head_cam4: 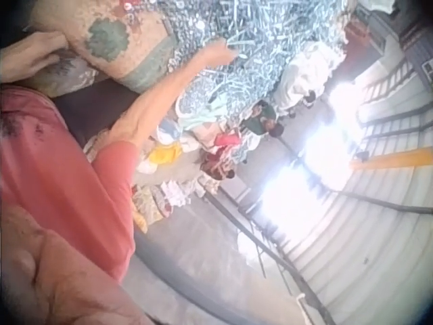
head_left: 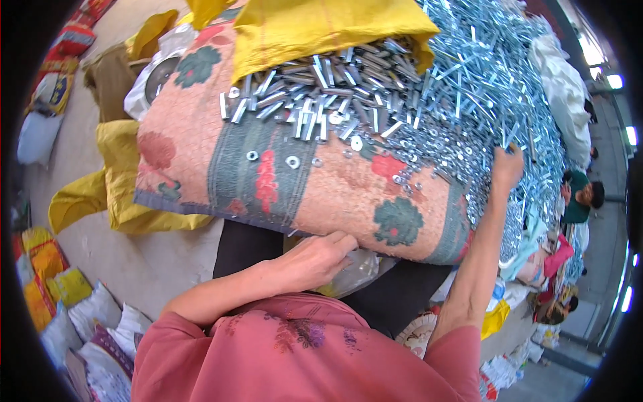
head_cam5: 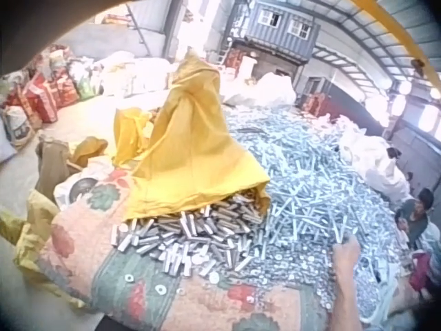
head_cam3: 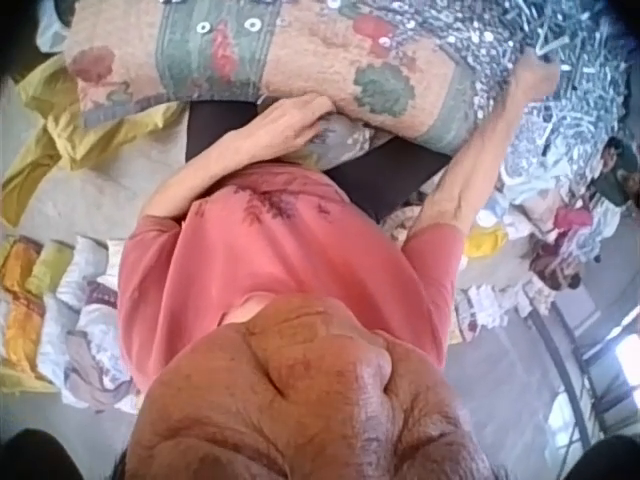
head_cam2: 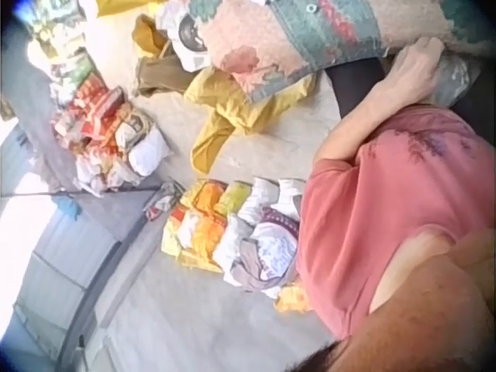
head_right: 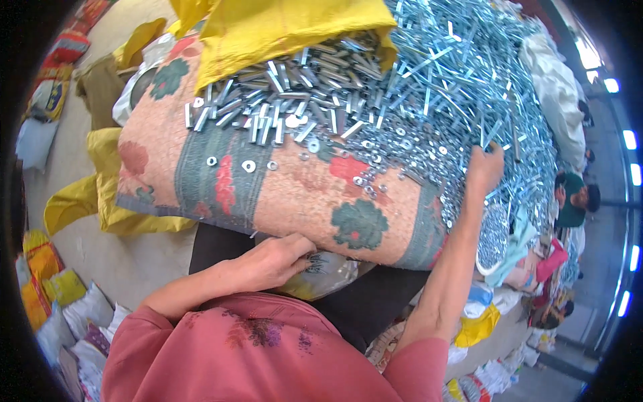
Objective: The person assembles metal rods by hand, threading bolts, washers, and nuts onto them.
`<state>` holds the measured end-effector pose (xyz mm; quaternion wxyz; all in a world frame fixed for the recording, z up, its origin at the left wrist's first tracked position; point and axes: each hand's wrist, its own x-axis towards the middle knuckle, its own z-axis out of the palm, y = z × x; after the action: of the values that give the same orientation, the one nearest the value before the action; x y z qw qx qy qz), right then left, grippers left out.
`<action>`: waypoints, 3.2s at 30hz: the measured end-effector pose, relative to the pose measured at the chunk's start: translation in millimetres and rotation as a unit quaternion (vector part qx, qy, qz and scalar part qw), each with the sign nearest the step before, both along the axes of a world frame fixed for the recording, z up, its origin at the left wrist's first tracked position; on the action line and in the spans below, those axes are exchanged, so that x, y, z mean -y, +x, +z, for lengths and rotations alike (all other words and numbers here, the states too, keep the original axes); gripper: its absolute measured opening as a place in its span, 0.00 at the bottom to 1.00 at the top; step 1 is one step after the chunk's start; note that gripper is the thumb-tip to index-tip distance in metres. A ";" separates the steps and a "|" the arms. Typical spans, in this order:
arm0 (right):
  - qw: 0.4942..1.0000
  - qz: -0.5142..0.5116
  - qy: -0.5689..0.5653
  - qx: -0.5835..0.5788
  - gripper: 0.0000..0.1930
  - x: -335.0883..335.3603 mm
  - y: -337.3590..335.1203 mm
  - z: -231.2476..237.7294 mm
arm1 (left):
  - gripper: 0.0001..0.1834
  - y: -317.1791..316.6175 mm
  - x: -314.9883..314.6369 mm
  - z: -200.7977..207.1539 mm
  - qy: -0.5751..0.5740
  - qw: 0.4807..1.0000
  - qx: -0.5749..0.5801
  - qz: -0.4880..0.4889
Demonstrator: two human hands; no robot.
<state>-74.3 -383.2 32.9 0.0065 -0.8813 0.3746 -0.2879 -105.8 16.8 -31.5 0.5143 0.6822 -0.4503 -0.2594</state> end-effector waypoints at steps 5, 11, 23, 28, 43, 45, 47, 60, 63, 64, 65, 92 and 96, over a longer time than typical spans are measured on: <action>0.996 0.053 0.035 0.069 0.16 -21.1 11.4 -17.6 | 0.09 36.8 -7.3 27.7 -0.025 0.990 0.028 0.135; 0.994 0.073 -0.078 -0.019 0.15 -23.4 19.9 -22.2 | 0.08 101.8 9.8 34.7 0.033 0.926 0.202 0.317; 0.995 0.073 0.034 0.051 0.19 -26.9 26.9 -21.4 | 0.11 107.4 27.7 26.6 0.211 0.880 0.289 0.313; 0.973 0.082 0.200 0.085 0.12 15.4 3.2 -21.6 | 0.07 98.2 21.1 27.2 -0.075 0.944 0.145 0.287; 0.632 0.320 0.692 0.136 0.07 -216.0 -91.5 2.2 | 0.15 89.2 3.4 35.9 -0.245 0.773 -0.558 0.177; 0.652 0.341 0.673 0.078 0.06 -223.8 -95.7 4.8 | 0.15 85.6 4.6 37.6 -0.250 0.776 -0.551 0.176; 0.678 0.327 0.657 0.049 0.07 -230.2 -96.6 10.4 | 0.15 83.4 4.7 37.5 -0.254 0.779 -0.545 0.177; 0.656 0.304 0.688 0.061 0.08 -230.6 -94.6 15.5 | 0.08 81.4 4.5 35.2 -0.202 0.810 -0.535 0.132; 0.722 0.308 0.612 0.099 0.08 -244.0 -85.9 0.2 | 0.09 69.9 12.2 35.1 -0.188 0.776 -0.594 0.100; 0.773 0.312 0.532 0.153 0.08 -251.6 -78.7 -7.9 | 0.10 62.1 16.8 35.2 -0.184 0.760 -0.615 0.099; 0.816 0.311 0.442 0.206 0.09 -255.7 -72.1 -12.2 | 0.10 50.5 24.7 35.6 -0.150 0.772 -0.610 0.095; 0.689 0.435 0.479 0.328 0.12 -254.3 -58.8 -24.6 | 0.09 72.0 22.3 49.8 -0.108 0.823 -0.546 0.114; 0.814 0.472 0.251 0.227 0.11 -258.3 -64.5 -18.5 | 0.08 61.2 19.0 44.2 -0.190 0.716 -0.661 0.121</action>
<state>-138.8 -125.0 14.4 0.4481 -0.8269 -0.0407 -0.3373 -44.7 -2.2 12.7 0.8265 0.2736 0.0513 -0.4893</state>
